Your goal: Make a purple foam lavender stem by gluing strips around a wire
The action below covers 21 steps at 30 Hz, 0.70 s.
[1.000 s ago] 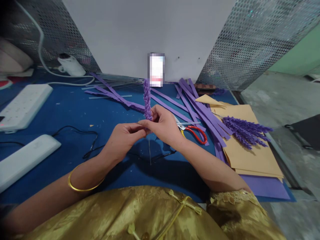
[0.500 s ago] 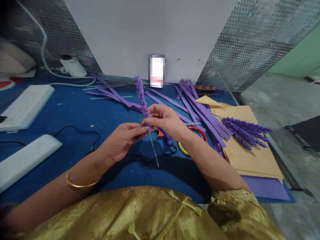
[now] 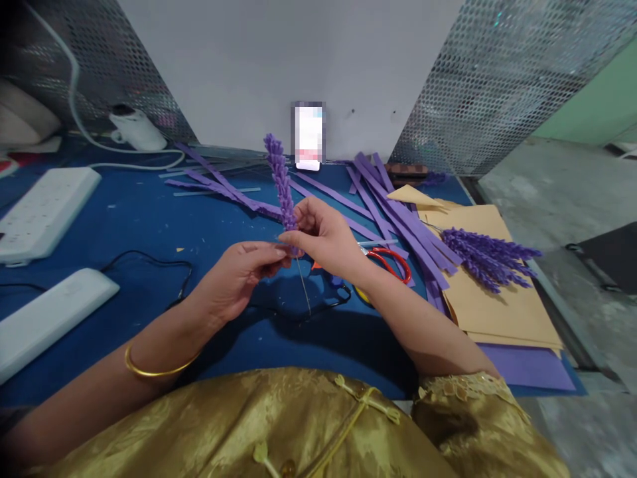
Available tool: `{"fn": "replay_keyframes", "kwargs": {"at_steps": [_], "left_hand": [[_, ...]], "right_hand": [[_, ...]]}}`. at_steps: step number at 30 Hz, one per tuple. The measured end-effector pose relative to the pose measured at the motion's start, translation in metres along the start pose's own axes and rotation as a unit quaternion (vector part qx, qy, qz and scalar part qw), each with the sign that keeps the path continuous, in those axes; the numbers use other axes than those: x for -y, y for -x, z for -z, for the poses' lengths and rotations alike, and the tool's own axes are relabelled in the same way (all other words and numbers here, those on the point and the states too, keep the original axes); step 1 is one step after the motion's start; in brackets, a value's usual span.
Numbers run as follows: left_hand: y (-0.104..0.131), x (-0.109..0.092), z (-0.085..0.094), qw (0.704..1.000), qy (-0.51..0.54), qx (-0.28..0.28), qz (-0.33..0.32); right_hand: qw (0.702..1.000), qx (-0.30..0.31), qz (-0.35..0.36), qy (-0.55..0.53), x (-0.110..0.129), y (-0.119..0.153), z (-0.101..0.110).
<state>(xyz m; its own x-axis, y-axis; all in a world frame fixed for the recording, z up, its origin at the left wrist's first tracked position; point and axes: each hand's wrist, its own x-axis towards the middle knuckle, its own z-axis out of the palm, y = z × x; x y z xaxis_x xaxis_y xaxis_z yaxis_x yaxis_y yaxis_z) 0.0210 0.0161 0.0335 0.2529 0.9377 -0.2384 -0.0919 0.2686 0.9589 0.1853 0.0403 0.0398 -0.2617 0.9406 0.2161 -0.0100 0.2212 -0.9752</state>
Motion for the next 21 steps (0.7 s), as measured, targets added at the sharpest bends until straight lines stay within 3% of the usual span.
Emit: {"fn": "replay_keyframes", "kwargs": {"at_steps": [10,21], "left_hand": [[0.001,0.008,-0.005,0.997,-0.04,-0.064,-0.027],[0.001,0.007,-0.005,0.995,-0.056,-0.045,-0.062]], "right_hand": [[0.984,-0.081,0.014,0.159,0.003,0.01,-0.012],[0.992,-0.098,-0.007,0.081,0.0,0.009,-0.014]]}}
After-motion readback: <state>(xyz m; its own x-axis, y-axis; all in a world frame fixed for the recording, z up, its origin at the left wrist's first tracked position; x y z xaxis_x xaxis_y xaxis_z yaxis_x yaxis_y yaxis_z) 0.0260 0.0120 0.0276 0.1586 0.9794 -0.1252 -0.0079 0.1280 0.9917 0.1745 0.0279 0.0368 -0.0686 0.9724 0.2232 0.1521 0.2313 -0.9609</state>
